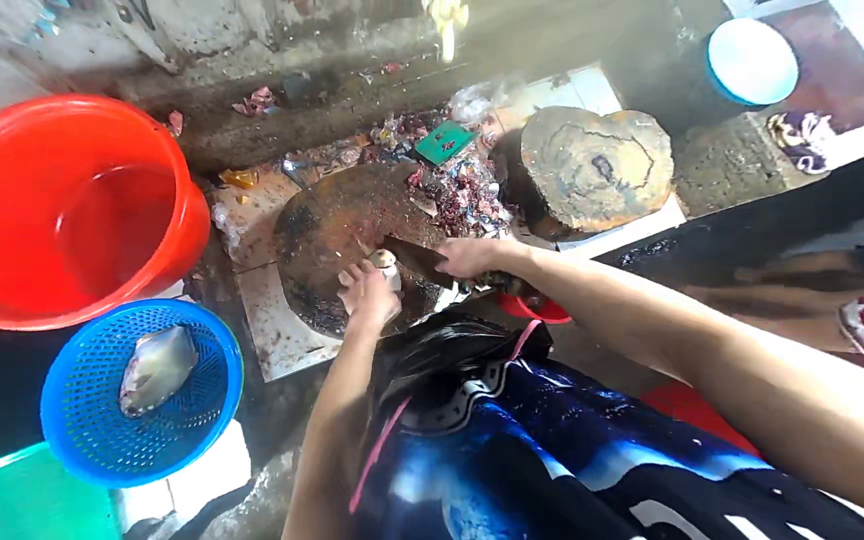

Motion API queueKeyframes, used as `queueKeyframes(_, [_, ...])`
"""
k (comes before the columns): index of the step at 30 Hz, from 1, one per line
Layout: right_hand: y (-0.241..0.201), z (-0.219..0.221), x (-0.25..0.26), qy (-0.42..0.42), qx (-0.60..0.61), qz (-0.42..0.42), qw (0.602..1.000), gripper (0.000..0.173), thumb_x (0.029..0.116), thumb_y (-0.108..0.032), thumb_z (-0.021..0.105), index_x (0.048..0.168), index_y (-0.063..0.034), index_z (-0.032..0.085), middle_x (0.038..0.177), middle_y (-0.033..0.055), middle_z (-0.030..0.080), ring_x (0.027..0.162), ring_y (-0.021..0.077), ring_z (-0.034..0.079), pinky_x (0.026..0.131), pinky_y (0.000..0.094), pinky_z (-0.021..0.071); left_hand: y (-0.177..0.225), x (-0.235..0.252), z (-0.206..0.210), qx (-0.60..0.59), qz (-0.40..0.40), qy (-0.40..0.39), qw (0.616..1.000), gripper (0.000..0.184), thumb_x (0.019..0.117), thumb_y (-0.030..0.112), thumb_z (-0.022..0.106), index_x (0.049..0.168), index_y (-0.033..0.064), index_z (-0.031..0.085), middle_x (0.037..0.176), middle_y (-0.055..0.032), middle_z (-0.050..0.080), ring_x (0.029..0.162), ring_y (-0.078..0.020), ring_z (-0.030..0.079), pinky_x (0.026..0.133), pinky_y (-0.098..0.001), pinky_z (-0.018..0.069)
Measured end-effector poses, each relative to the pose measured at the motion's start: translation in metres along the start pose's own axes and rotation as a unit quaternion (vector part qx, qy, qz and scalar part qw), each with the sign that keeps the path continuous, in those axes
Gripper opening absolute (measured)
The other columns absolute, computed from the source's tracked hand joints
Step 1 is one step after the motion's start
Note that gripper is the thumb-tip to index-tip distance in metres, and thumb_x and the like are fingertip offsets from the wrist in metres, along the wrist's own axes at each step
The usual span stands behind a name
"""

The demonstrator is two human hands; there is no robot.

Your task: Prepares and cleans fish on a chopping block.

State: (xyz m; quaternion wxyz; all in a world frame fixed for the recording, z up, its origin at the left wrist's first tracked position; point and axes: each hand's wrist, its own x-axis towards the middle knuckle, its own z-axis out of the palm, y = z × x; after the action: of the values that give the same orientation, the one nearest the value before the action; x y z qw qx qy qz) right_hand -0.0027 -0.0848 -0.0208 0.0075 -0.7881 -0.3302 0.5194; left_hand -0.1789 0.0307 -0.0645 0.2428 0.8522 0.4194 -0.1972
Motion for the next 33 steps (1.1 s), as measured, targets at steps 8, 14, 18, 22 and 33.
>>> queueKeyframes(8, [0.031,0.016,-0.045,0.189,-0.001,-0.026,0.982,0.029,0.1083,-0.029,0.049,0.121,-0.0054,0.061,0.091,0.0190,0.069,0.081,0.0363,0.071,0.072,0.0578,0.0580,-0.015,0.048,0.012,-0.149,-0.049,-0.035,0.987,0.072,0.0743,0.055,0.086,0.117,0.0000,0.067,0.114,-0.0264,0.068,0.110,-0.0440,0.066,0.090,-0.0671,0.0529])
queueKeyframes(14, [-0.007,0.062,0.019,0.202,0.005,-0.070,0.977,0.043,0.1033,-0.024,0.053,0.139,-0.0027,0.046,0.100,0.0247,0.068,0.088,0.0431,0.071,0.071,0.0627,0.0584,-0.026,0.023,0.026,-0.238,-0.061,0.011,0.969,0.057,0.0841,0.042,0.081,0.119,-0.0008,0.066,0.117,-0.0275,0.067,0.112,-0.0452,0.064,0.093,-0.0670,0.0511])
queueKeyframes(18, [-0.004,0.045,0.036,0.151,-0.023,0.010,0.988,0.050,0.1012,-0.025,0.058,0.144,-0.0056,0.043,0.108,0.0267,0.068,0.099,0.0467,0.070,0.078,0.0660,0.0568,-0.034,0.007,0.035,-0.303,-0.144,0.109,0.936,0.069,0.0882,0.050,0.077,0.129,-0.0040,0.061,0.124,-0.0253,0.066,0.120,-0.0382,0.063,0.103,-0.0564,0.0498])
queueKeyframes(22, [0.005,0.032,0.009,0.175,-0.041,-0.012,0.984,0.038,0.1070,-0.033,0.050,0.137,-0.0110,0.046,0.091,0.0196,0.069,0.084,0.0408,0.072,0.070,0.0606,0.0586,-0.046,0.007,0.049,-0.226,-0.124,0.210,0.943,0.071,0.1029,0.049,0.054,0.153,0.0012,0.042,0.154,-0.0330,0.037,0.145,-0.0508,0.034,0.118,-0.0617,0.0319])
queueKeyframes(33, [0.004,0.053,-0.014,0.023,-0.154,-0.035,0.987,0.033,0.1084,-0.032,0.044,0.134,-0.0115,0.050,0.092,0.0172,0.068,0.088,0.0377,0.072,0.074,0.0579,0.0585,-0.044,0.061,0.060,-0.192,-0.037,0.281,0.940,0.048,0.1079,0.042,0.041,0.130,0.0009,0.052,0.135,-0.0265,0.053,0.126,-0.0439,0.053,0.102,-0.0598,0.0450])
